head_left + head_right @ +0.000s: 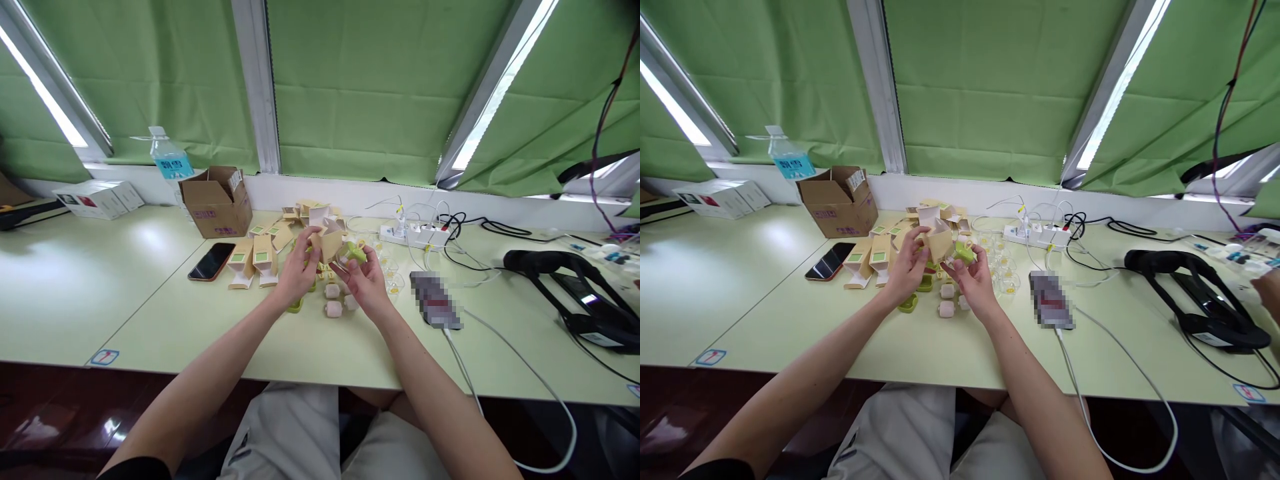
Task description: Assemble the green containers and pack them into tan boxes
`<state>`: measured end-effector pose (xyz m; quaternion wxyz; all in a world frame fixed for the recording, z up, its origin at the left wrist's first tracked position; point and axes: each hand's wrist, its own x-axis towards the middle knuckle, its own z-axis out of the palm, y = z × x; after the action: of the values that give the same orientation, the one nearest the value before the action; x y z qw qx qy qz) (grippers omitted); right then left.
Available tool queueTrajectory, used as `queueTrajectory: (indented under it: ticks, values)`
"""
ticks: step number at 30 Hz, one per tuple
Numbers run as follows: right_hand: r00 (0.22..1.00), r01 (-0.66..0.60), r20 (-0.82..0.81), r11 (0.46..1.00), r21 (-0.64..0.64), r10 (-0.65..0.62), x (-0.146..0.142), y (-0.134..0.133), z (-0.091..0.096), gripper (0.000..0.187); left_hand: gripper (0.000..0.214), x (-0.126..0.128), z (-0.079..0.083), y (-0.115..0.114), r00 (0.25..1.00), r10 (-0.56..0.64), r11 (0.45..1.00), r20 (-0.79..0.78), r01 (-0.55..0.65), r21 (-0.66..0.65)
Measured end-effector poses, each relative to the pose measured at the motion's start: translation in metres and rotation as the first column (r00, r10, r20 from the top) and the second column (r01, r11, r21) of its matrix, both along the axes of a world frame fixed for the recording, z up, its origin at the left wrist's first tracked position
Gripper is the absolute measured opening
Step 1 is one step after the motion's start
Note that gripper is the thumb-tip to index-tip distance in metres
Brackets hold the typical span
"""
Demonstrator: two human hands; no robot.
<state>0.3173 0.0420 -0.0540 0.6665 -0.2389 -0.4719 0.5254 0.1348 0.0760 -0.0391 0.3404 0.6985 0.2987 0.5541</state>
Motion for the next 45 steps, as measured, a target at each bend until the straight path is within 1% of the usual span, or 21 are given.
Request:
queueTrajectory:
  ticks: [1, 3, 5, 6, 8, 11, 13, 16, 19, 21, 23, 25, 29, 32, 35, 38, 41, 43, 45]
  values:
    - [1.0, -0.001, 0.008, 1.0, -0.002, 0.001, -0.001, -0.001, 0.0, 0.065, 0.057, 0.0, 0.0, -0.001, 1.0, -0.019, 0.999, 0.018, 0.02, -0.035]
    - [0.999, 0.002, 0.045, 1.0, 0.006, -0.003, -0.001, -0.003, 0.0, 0.064, 0.074, 0.0, -0.001, 0.0, 0.997, -0.033, 0.994, 0.068, 0.04, -0.098]
    - [0.993, 0.026, 0.11, 0.999, 0.029, -0.029, -0.001, -0.004, -0.001, 0.061, 0.088, -0.001, -0.002, 0.002, 0.994, -0.032, 0.991, 0.102, 0.045, -0.126]
    - [0.987, 0.054, 0.151, 0.997, 0.047, -0.06, 0.0, -0.005, -0.002, 0.061, 0.09, -0.002, -0.002, 0.003, 0.994, -0.035, 0.991, 0.104, 0.049, -0.127]
    - [0.963, 0.137, 0.218, 0.985, 0.101, -0.156, 0.001, -0.004, -0.002, 0.06, 0.087, -0.006, -0.003, 0.005, 0.996, -0.039, 0.994, 0.083, 0.047, -0.096]
    - [0.922, 0.26, 0.235, 0.941, 0.216, -0.309, 0.004, -0.005, 0.001, 0.06, 0.078, -0.013, -0.003, 0.004, 1.0, -0.015, 1.0, -0.007, 0.015, -0.021]
    - [0.894, 0.312, 0.231, 0.903, 0.295, -0.385, 0.006, -0.007, 0.004, 0.059, 0.073, -0.016, -0.003, 0.002, 0.997, -0.002, 1.0, -0.08, 0.004, 0.023]
    - [0.841, 0.353, 0.263, 0.848, 0.395, -0.472, 0.008, -0.011, 0.008, 0.054, 0.068, -0.017, -0.001, -0.003, 0.976, 0.015, 0.994, -0.217, 0.009, 0.107]
    - [0.818, 0.334, 0.28, 0.811, 0.48, -0.503, 0.01, -0.014, 0.008, 0.05, 0.067, -0.016, 0.003, -0.01, 0.922, 0.047, 0.983, -0.385, 0.025, 0.179]
    - [0.818, 0.3, 0.284, 0.792, 0.532, -0.5, 0.009, -0.015, 0.008, 0.05, 0.067, -0.015, 0.007, -0.014, 0.887, 0.049, 0.985, -0.46, 0.034, 0.172]
    - [0.813, 0.263, 0.297, 0.771, 0.579, -0.501, 0.007, -0.016, 0.008, 0.051, 0.063, -0.014, 0.009, -0.017, 0.872, 0.038, 0.989, -0.488, 0.037, 0.143]
    - [0.789, 0.227, 0.33, 0.745, 0.627, -0.518, 0.005, -0.018, 0.009, 0.054, 0.058, -0.012, 0.009, -0.018, 0.874, 0.035, 0.989, -0.484, 0.04, 0.144]
    - [0.682, 0.152, 0.423, 0.681, 0.716, -0.597, -0.001, -0.022, 0.012, 0.06, 0.05, -0.01, 0.002, -0.013, 0.877, 0.072, 0.975, -0.476, 0.039, 0.221]
    - [0.618, 0.114, 0.447, 0.636, 0.764, -0.647, -0.002, -0.021, 0.014, 0.06, 0.044, -0.009, 0.0, -0.012, 0.864, 0.107, 0.96, -0.491, 0.038, 0.276]
    - [0.556, 0.104, 0.438, 0.582, 0.806, -0.706, 0.001, -0.019, 0.019, 0.06, 0.048, -0.009, 0.002, -0.015, 0.864, 0.089, 0.971, -0.495, 0.036, 0.237]
    - [0.448, 0.111, 0.437, 0.534, 0.838, -0.78, 0.011, -0.019, 0.024, 0.058, 0.054, -0.008, 0.005, -0.019, 0.874, 0.035, 0.989, -0.484, 0.038, 0.14]
    - [0.369, 0.135, 0.442, 0.518, 0.845, -0.817, 0.022, -0.021, 0.027, 0.056, 0.054, -0.008, 0.007, -0.02, 0.873, 0.008, 0.995, -0.488, 0.039, 0.087]
    - [0.343, 0.133, 0.45, 0.517, 0.846, -0.824, 0.027, -0.021, 0.029, 0.054, 0.052, -0.008, 0.008, -0.02, 0.873, 0.01, 0.995, -0.488, 0.039, 0.09]
    - [0.336, 0.109, 0.468, 0.527, 0.843, -0.818, 0.029, -0.021, 0.029, 0.051, 0.049, -0.008, 0.008, -0.021, 0.876, -0.006, 0.993, -0.482, 0.062, 0.102]
